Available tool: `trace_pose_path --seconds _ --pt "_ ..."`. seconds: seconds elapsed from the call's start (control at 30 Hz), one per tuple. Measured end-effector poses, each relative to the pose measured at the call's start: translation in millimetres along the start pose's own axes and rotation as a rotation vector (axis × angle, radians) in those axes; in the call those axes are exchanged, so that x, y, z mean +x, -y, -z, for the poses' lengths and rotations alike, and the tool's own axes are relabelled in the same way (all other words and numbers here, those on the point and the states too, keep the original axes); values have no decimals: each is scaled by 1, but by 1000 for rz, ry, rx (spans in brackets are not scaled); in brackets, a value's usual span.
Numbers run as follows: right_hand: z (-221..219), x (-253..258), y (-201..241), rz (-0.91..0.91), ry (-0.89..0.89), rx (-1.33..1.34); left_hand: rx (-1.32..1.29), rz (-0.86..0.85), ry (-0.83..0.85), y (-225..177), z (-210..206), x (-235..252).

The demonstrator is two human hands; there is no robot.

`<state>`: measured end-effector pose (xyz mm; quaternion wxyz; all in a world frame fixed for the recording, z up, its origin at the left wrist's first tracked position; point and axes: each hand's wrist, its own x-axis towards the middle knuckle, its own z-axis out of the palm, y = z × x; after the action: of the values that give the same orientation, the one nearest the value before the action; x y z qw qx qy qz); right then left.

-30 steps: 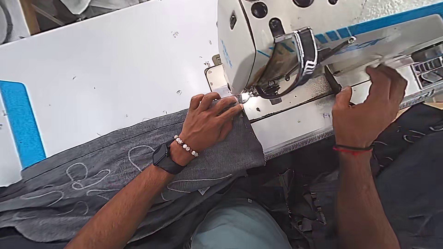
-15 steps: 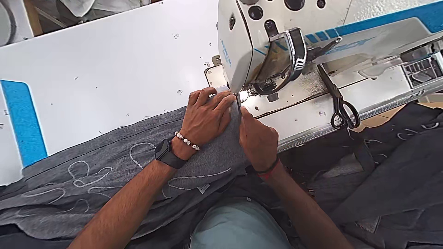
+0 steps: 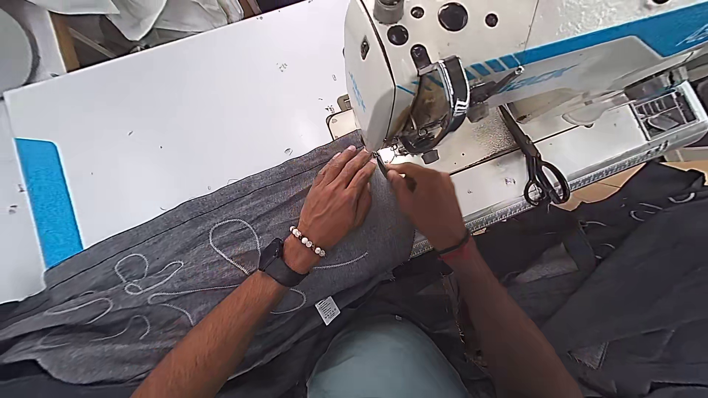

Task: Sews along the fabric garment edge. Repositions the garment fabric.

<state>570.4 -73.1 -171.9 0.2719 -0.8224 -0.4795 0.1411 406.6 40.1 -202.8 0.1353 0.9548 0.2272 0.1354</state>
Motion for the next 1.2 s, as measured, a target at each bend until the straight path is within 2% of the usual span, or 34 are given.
trace_pose_path --seconds 0.07,0.17,0.27,0.33,0.4,0.57,0.67,0.9,1.0,1.07,1.2 --pt "19 19 -16 63 -149 -82 -3 -7 -14 2 -2 -1" --pt "28 76 -50 210 -314 -323 -1 -13 -38 3 -3 0" --pt "30 96 -67 304 -367 -451 -12 -59 -41 11 -1 2" --pt "31 87 -62 269 -358 -482 -21 -90 -33 16 1 2" --pt "31 65 -55 130 -253 -468 -22 -96 -21 18 5 2" --pt "25 4 -34 2 -64 -176 -27 -117 -1 21 9 4" --pt "5 -4 -24 84 -79 -123 -12 -169 8 29 11 6" --pt "-25 -9 -16 311 -293 -86 -9 -245 26 40 16 10" --pt "-33 -24 -16 458 -251 -68 -26 -297 31 49 16 14" --pt "-36 -31 -18 488 -216 -122 -15 -344 50 57 16 17" --pt "-41 -33 -17 434 -259 -177 -1 -389 94 67 21 23"
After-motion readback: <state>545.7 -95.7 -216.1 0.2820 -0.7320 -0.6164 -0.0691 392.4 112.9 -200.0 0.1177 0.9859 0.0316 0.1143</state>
